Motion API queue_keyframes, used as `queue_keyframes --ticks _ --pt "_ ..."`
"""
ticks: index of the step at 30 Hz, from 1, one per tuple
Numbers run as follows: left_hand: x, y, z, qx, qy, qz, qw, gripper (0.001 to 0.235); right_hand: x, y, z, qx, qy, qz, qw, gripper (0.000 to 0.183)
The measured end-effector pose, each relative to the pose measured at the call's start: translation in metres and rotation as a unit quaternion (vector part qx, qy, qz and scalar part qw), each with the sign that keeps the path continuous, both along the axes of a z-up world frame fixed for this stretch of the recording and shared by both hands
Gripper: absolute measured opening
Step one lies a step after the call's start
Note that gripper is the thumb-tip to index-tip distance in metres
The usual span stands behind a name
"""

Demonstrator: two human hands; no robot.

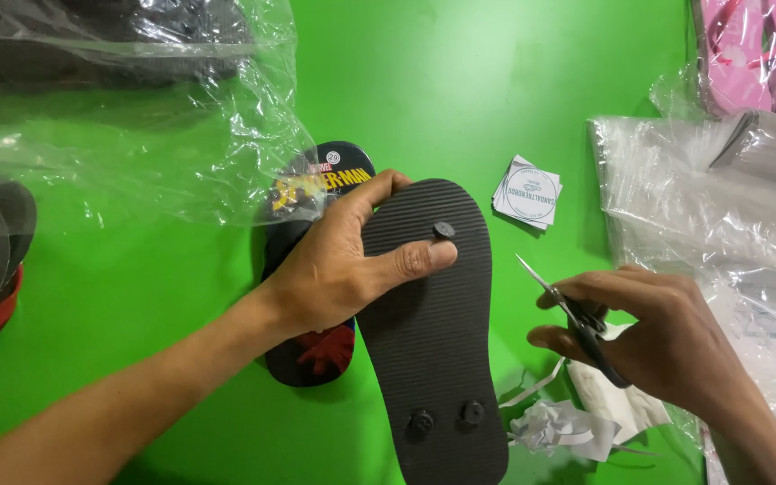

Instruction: Trimming excess material from the edges of a sandal sole using scissors to finish the product.

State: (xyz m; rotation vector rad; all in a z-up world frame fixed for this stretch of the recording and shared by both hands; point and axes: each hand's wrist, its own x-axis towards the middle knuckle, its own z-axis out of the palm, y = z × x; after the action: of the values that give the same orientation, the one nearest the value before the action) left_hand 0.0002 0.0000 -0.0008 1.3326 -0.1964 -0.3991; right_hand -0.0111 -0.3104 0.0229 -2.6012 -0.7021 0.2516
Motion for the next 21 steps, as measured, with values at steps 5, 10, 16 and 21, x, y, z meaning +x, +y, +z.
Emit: queue_keyframes --ticks 5,10,16,21 --pt "0.002 0.000 -0.010 0.017 0.025 0.041 0.999 0.074 -0.005 0.002 0.000 0.064 0.043 -0.045 0.996 0.035" --pt "0.002 0.000 -0.010 0.122 0.019 0.119 0.985 0.114 -0.015 -0.002 -0.012 0.218 0.119 -0.051 0.967 0.048" --pt "0.000 0.002 -0.020 -0.127 0.036 0.117 0.984 0.055 -0.037 0.018 -0.013 0.347 0.177 -0.031 0.921 0.057" --pt "0.002 0.007 -0.023 -0.114 -0.105 0.043 0.987 0.037 -0.049 0.008 -0.031 0.314 0.032 -0.189 0.930 0.042"
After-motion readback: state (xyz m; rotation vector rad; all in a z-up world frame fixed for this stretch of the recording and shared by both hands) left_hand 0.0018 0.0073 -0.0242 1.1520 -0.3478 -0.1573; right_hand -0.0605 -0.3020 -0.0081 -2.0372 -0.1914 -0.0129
